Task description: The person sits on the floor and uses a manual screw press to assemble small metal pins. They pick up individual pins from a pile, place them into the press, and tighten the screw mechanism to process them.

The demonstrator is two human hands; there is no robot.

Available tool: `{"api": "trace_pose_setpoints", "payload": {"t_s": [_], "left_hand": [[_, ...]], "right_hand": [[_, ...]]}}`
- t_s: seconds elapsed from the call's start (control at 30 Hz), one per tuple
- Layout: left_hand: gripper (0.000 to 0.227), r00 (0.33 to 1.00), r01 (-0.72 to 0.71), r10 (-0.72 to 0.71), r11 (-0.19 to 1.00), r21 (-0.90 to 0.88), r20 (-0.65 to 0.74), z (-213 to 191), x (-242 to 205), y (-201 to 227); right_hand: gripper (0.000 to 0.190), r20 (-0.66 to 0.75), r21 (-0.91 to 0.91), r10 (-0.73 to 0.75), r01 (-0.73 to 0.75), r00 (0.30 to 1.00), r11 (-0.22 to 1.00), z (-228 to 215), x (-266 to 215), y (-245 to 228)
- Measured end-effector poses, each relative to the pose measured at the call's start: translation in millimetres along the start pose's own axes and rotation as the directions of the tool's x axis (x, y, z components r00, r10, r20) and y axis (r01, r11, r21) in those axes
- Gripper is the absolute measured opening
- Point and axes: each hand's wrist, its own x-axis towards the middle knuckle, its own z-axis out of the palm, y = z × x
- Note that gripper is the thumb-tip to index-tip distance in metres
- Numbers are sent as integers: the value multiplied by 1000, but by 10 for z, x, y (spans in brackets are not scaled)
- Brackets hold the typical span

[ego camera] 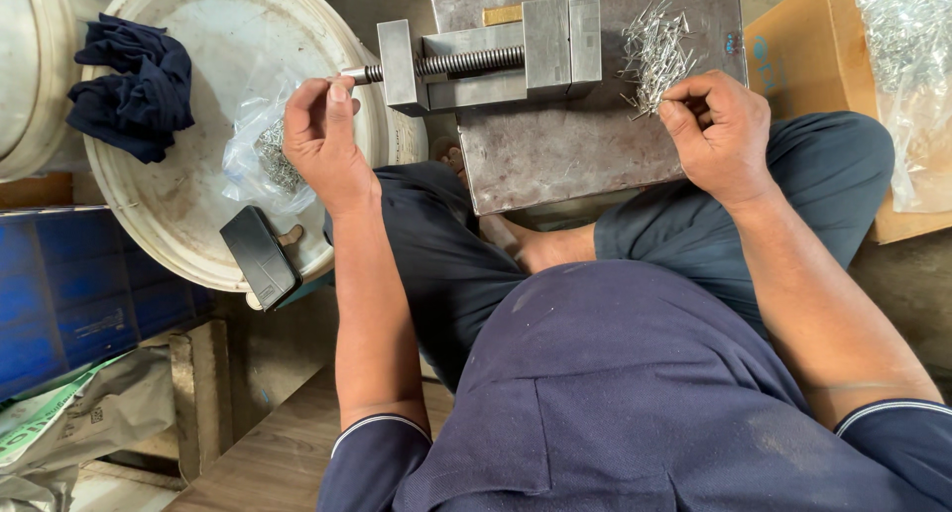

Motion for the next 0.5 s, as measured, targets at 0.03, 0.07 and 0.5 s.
{"api": "trace_pose_setpoints", "payload": {"t_s": [0.03,0.07,0.5], "left_hand": [[16,1000,-7,7,1000,2,-2,-14,-17,-3],[17,1000,-14,14,1000,3,-2,-18,-31,-15],[24,997,-20,29,993,-119,68,-123,-89,-96]], "right_hand": [[8,0,-11,-13,13,1000,1000,4,1,-7],[9,-1,-23,-26,26,1000,999,3,5,-10],[10,-8,-20,-9,9,1000,1000,18,6,-5]]}}
